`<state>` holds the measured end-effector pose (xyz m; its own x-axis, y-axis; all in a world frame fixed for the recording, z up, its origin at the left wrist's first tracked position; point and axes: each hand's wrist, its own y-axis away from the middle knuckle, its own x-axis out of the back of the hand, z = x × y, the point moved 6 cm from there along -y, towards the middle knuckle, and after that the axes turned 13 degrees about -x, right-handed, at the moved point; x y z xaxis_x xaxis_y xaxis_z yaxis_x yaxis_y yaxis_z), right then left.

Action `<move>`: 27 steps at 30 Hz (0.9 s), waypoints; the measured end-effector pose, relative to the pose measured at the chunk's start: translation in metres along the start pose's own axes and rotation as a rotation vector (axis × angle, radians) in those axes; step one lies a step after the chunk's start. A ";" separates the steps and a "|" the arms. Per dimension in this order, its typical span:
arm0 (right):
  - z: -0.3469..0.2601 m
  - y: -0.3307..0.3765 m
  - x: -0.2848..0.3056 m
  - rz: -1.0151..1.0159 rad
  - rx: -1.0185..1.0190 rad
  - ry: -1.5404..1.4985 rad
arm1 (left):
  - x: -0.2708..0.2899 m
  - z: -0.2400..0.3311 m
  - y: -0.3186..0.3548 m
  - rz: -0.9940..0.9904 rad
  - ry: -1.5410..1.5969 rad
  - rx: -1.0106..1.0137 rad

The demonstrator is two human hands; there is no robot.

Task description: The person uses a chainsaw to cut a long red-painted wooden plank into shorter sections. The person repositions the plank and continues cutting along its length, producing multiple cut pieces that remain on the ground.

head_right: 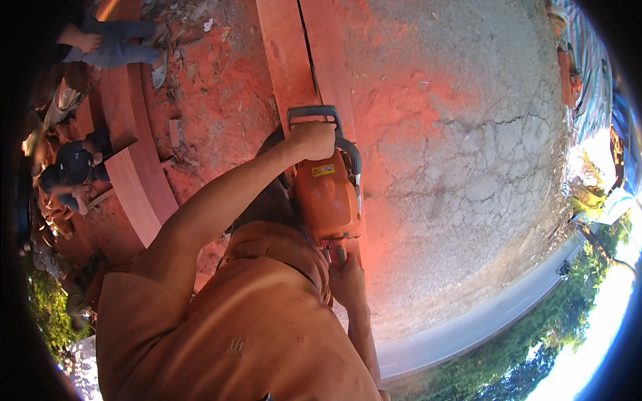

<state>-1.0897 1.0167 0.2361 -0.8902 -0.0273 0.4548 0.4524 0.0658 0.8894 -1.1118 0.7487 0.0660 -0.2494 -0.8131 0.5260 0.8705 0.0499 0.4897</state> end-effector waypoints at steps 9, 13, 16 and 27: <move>-0.029 -0.009 0.001 0.003 0.004 -0.006 | 0.011 -0.023 -0.011 0.026 0.041 0.025; -0.044 -0.023 -0.002 -0.008 0.001 -0.020 | 0.022 -0.040 -0.018 0.023 0.027 0.012; -0.055 -0.031 -0.001 0.005 0.008 -0.030 | 0.027 -0.052 -0.029 -0.078 0.053 0.007; -0.089 -0.054 0.000 -0.019 -0.047 0.013 | 0.021 -0.096 -0.058 -0.026 -0.043 -0.071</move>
<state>-1.1089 0.9241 0.1921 -0.8979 -0.0408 0.4383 0.4380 0.0181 0.8988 -1.1272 0.6728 -0.0178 -0.2887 -0.7876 0.5443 0.8912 -0.0133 0.4534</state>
